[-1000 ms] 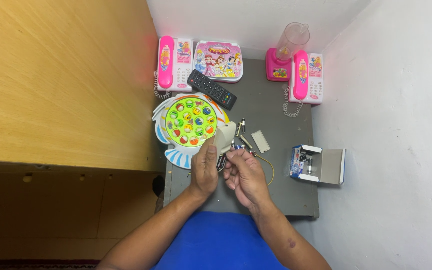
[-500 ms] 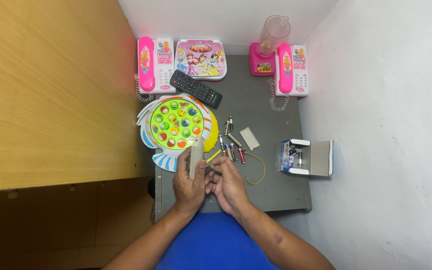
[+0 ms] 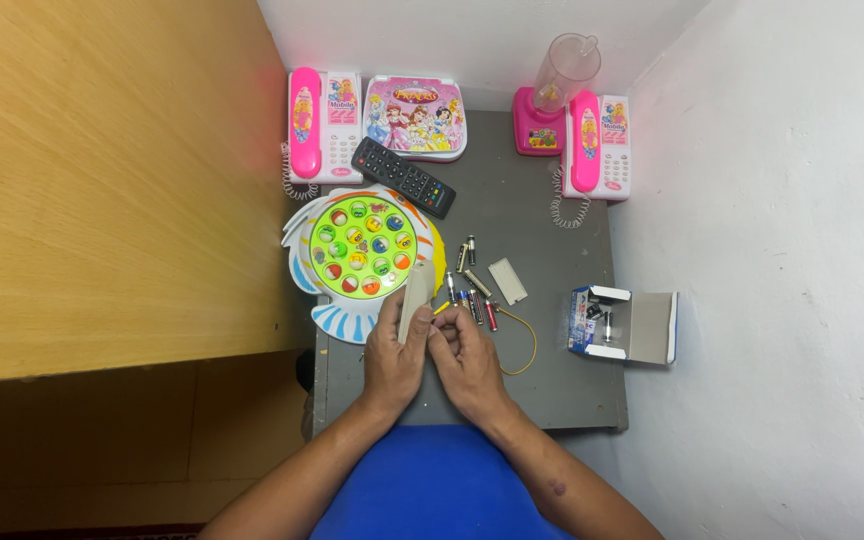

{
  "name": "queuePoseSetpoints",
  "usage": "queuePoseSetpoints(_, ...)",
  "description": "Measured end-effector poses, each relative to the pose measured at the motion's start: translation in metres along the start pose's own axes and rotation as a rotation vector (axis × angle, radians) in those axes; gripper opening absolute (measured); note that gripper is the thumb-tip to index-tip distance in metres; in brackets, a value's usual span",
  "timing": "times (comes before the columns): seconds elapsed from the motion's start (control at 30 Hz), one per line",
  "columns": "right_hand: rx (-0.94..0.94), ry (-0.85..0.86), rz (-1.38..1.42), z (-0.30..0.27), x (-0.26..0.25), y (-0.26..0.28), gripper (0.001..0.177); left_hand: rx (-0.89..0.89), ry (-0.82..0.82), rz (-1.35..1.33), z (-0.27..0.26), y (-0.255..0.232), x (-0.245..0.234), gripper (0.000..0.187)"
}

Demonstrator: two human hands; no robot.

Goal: Repairing or modifying electronic toy components by inspecting batteries and circuits.

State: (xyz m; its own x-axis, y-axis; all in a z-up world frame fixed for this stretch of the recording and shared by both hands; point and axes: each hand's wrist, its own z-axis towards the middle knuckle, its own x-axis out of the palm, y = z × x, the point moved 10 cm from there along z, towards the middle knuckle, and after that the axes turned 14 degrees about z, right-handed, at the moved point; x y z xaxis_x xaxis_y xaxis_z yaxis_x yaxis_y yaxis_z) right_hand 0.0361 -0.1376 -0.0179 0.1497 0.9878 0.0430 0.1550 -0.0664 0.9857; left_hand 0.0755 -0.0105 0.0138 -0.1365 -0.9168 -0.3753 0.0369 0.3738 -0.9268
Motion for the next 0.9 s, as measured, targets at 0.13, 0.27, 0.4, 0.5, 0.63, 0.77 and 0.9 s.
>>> queuePoseSetpoints(0.13,-0.116,0.03,0.044,0.007,0.006,0.023,0.029,0.043,0.026,0.082,0.004,-0.011,-0.004,0.059)
queuePoseSetpoints(0.27,0.034,-0.031,0.354,0.012,-0.001,-0.006,0.028,0.177,-0.056,0.204,0.004,-0.019,-0.007,0.058)
queuePoseSetpoints(0.4,-0.113,-0.105,0.235,0.016,-0.014,0.016,0.031,-0.262,0.092,-0.333,0.015,0.061,0.024,0.061)
queuePoseSetpoints(0.5,-0.102,-0.176,-0.182,0.025,-0.027,0.036,0.025,-0.36,0.129,-0.733,0.02,0.051,0.019,0.067)
queuePoseSetpoints(0.63,-0.147,-0.154,-0.454,0.031,-0.024,0.045,0.025,-0.356,0.207,-0.864,0.022,0.02,0.012,0.075)
queuePoseSetpoints(0.77,-0.374,-0.116,-0.533,0.03,-0.014,0.049,0.025,-0.325,0.268,-0.891,0.023,0.008,0.013,0.076)
queuePoseSetpoints(0.9,-0.315,-0.233,-0.413,0.021,-0.019,0.073,0.019,-0.316,0.282,-0.865,0.024,0.007,0.011,0.071)
